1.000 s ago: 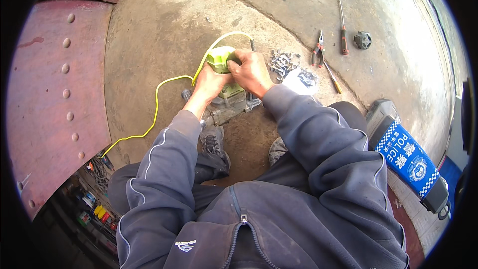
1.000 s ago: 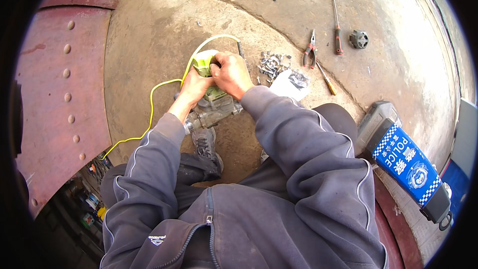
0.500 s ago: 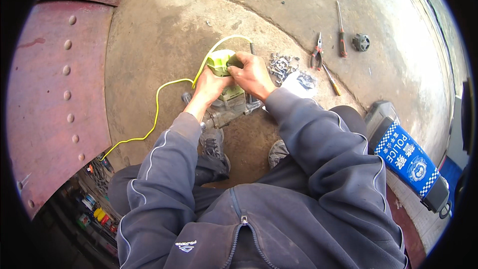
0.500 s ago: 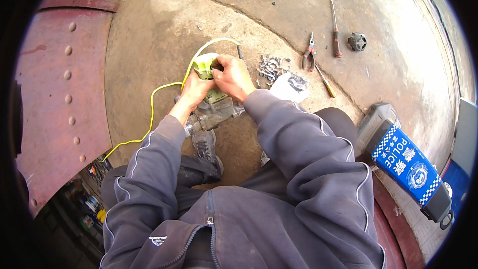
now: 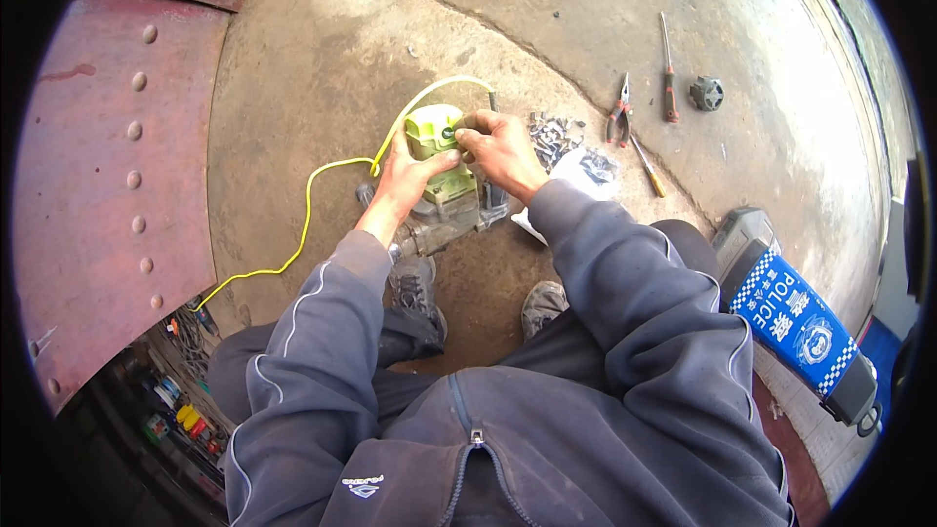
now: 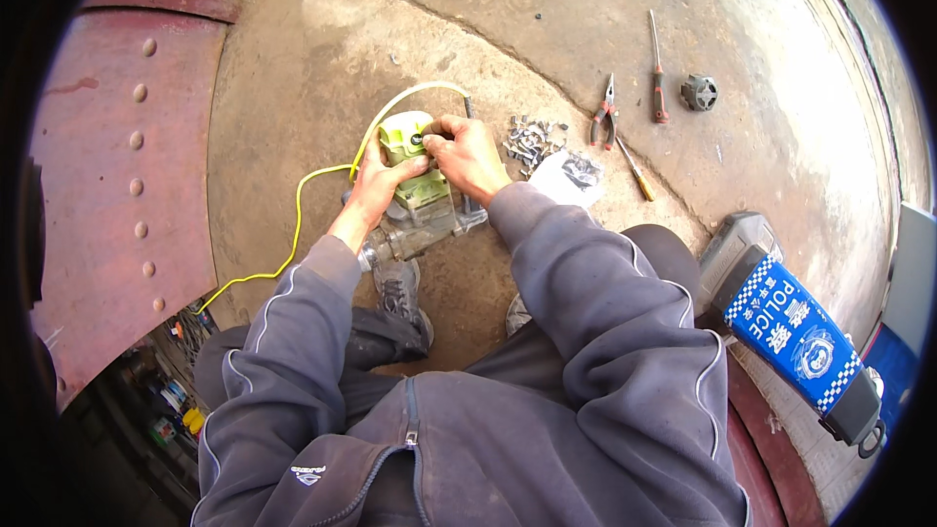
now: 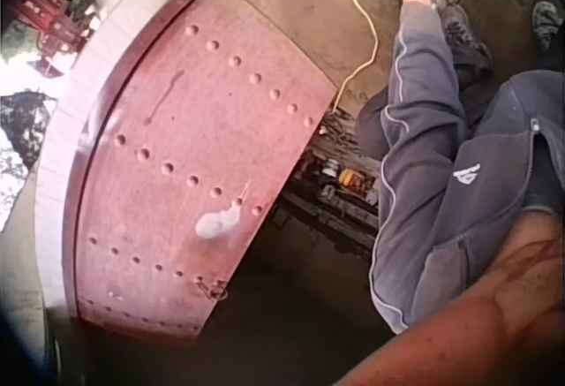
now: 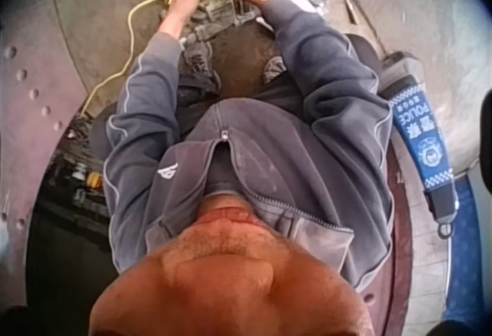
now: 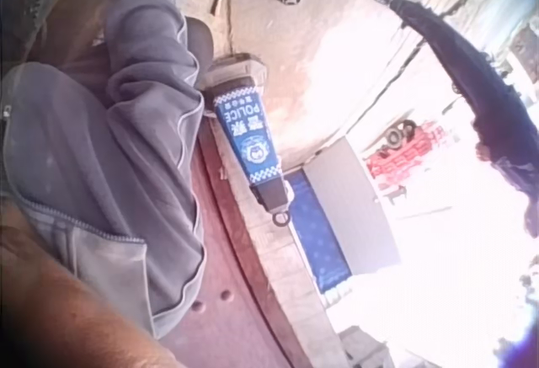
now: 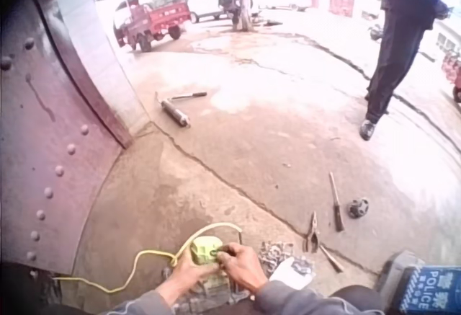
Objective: The person sits on the ground and assembles a green power tool by inserting small metal parts into the body and tightening them with a screwdriver. They handle multiple small components and use a screwdriver to secure them.
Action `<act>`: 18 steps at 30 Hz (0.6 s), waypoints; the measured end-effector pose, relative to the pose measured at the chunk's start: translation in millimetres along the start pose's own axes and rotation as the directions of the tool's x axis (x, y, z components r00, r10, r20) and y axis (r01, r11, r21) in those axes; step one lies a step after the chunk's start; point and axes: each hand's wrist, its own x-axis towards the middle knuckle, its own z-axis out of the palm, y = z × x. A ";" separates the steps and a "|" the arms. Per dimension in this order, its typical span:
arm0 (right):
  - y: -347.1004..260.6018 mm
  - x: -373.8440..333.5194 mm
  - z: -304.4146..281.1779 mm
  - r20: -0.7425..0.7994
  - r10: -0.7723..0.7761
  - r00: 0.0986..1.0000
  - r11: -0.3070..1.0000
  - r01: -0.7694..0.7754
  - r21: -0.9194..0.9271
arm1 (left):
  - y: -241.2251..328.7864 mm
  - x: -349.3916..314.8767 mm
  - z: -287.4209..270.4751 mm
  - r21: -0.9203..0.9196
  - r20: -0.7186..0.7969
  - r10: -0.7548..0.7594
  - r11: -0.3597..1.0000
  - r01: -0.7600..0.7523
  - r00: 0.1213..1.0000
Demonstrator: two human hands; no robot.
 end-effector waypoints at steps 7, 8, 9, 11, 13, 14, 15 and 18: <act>-0.9 0.5 1.6 0.045 0.037 0.998 0.996 -0.040 0.083 | 3.2 1.1 -5.0 -0.012 0.008 0.080 0.997 -0.080 0.997; -0.9 -0.2 0.9 0.035 0.039 0.999 0.995 -0.042 0.087 | 7.4 0.1 -2.9 0.045 -0.013 0.082 0.996 -0.081 0.997; -0.9 -1.6 0.0 0.024 0.041 0.999 0.995 -0.043 0.091 | 11.6 -1.3 -0.9 0.102 -0.033 0.085 0.991 -0.081 0.996; -0.4 -2.9 -5.1 0.017 0.016 1.000 0.996 -0.018 0.092 | 16.2 -1.4 6.0 0.138 -0.055 0.103 0.986 -0.094 0.993; 7.3 -0.8 -4.3 0.004 -0.072 0.997 0.997 0.071 0.036 | 18.2 1.0 9.1 0.093 -0.050 0.124 0.989 -0.119 0.991; 6.1 -2.2 -4.6 -0.010 -0.064 0.998 0.998 0.064 0.019 | 23.1 -3.4 13.8 0.092 -0.069 0.120 0.989 -0.114 0.990; 6.5 -4.7 -6.3 -0.023 -0.047 0.999 0.999 0.047 -0.020 | 31.0 -7.5 20.5 0.102 -0.069 0.122 0.988 -0.115 0.990; 11.1 -4.5 -1.0 -0.025 -0.115 0.993 0.992 0.113 -0.062 | 19.1 -6.4 20.4 0.157 -0.108 0.179 0.974 -0.161 0.978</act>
